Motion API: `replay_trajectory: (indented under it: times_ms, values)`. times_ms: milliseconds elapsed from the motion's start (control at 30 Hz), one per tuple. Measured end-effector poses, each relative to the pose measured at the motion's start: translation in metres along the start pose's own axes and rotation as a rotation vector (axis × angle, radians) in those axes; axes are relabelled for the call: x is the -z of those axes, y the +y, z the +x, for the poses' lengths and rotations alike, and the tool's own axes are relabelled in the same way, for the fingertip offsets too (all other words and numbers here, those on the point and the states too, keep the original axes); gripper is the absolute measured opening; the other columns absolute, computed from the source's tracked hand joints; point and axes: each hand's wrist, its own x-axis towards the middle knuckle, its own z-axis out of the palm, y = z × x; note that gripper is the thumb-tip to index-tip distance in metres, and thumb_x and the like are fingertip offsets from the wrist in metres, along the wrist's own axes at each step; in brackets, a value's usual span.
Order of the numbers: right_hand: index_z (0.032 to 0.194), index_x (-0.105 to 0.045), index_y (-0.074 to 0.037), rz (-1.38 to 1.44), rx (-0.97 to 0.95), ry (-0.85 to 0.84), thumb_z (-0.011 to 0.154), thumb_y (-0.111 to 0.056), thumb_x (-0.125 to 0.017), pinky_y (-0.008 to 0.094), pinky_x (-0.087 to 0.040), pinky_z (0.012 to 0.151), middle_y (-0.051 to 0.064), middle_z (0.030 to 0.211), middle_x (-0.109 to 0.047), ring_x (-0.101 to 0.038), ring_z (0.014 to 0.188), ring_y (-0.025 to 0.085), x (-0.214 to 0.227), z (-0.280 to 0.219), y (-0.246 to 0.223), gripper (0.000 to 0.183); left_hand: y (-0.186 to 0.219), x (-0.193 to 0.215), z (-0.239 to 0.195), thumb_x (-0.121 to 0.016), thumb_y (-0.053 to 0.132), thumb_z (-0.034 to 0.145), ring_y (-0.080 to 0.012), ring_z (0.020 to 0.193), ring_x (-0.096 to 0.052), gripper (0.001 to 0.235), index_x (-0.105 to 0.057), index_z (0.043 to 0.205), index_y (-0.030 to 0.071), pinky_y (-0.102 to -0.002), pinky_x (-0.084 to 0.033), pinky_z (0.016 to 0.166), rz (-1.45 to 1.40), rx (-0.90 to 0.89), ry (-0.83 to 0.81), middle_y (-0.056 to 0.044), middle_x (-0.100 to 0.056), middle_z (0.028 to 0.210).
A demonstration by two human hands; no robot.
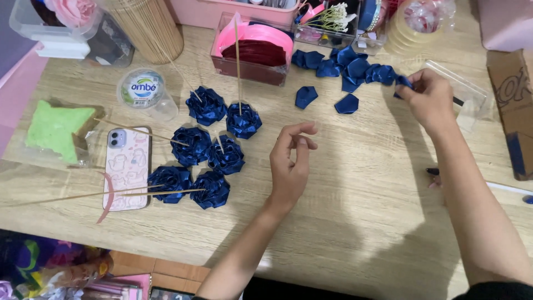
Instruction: The person assembles artificial blue roses by attaching pre-cut fabric petals to wooden sticks using a hot glue gun. They arrange the petals in a circular pattern and secure them to form a rose shape, then place the completed roses on the table.
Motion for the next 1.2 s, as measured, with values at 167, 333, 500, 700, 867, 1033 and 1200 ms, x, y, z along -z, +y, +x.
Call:
replay_trajectory:
  times_ms: [167,333,500,700,867,1033,1200]
  values:
    - [0.103,-0.066,-0.01,-0.235,0.227,-0.277,0.084,-0.006,-0.075,0.036,-0.05,0.068,0.01,0.085,-0.069,-0.062,0.078,0.023,-0.023,-0.102,-0.027,0.021,-0.005,0.002,0.004,-0.043,0.0,0.101,-0.0155,0.082,-0.065,0.026,-0.063,0.117,0.006,-0.03,-0.055,0.079,-0.049,0.021,0.03,-0.007,-0.066,0.105]
    - [0.102,-0.066,-0.009,-0.399,0.496,-0.504,0.076,-0.012,-0.074,0.046,-0.06,0.076,0.016,0.084,-0.072,-0.073,0.086,0.036,-0.039,-0.149,-0.053,0.028,-0.01,0.001,0.005,-0.043,-0.003,0.099,-0.0168,0.081,-0.065,0.028,-0.063,0.118,0.004,-0.033,-0.054,0.077,-0.05,0.015,0.032,-0.009,-0.066,0.103]
    - [0.096,-0.077,-0.005,-0.21,0.416,-0.857,0.082,-0.018,-0.07,0.043,-0.058,0.08,0.015,0.086,-0.076,-0.073,0.088,0.032,-0.016,-0.13,-0.085,0.02,-0.012,0.001,0.005,-0.045,-0.002,0.099,-0.0173,0.083,-0.067,0.029,-0.064,0.12,0.007,-0.032,-0.054,0.079,-0.015,0.043,0.008,-0.009,-0.068,0.105]
    - [0.133,-0.06,-0.014,-0.625,0.6,-0.227,0.088,-0.013,-0.067,0.038,-0.045,0.091,0.007,0.13,-0.054,-0.051,0.121,0.027,-0.048,-0.059,-0.044,0.046,-0.041,0.0,-0.011,-0.068,0.022,0.088,-0.0345,0.115,-0.06,0.022,-0.069,0.107,0.011,-0.049,-0.048,0.096,0.657,-0.269,-0.638,-0.012,-0.066,0.116]
    - [0.109,-0.071,-0.018,-0.477,0.689,-0.079,0.091,-0.011,-0.07,0.037,-0.05,0.09,0.001,0.106,-0.06,-0.059,0.106,0.024,-0.066,-0.049,0.002,0.019,-0.082,0.005,-0.02,-0.07,0.013,0.083,-0.0312,0.123,-0.052,0.015,-0.072,0.097,0.015,-0.045,-0.04,0.107,0.904,-0.398,-0.629,-0.008,-0.059,0.119]
    - [0.095,-0.069,-0.01,-0.235,0.633,-0.276,0.084,-0.006,-0.074,0.041,-0.053,0.087,0.007,0.092,-0.067,-0.065,0.095,0.031,-0.049,-0.102,-0.007,0.012,-0.064,0.018,-0.011,-0.064,0.003,0.085,-0.0302,0.129,-0.046,0.016,-0.071,0.09,0.017,-0.046,-0.032,0.113,0.933,-0.301,-0.582,-0.008,-0.056,0.124]
    - [0.094,-0.072,-0.014,-0.318,0.691,-0.422,0.077,-0.003,-0.072,0.041,-0.054,0.081,0.005,0.088,-0.066,-0.067,0.092,0.029,-0.036,-0.149,-0.029,0.02,-0.033,0.015,-0.007,-0.055,-0.005,0.09,-0.0263,0.09,-0.051,0.014,-0.057,0.086,0.009,-0.038,-0.039,0.076,1.003,-0.249,-0.465,-0.007,-0.049,0.09]
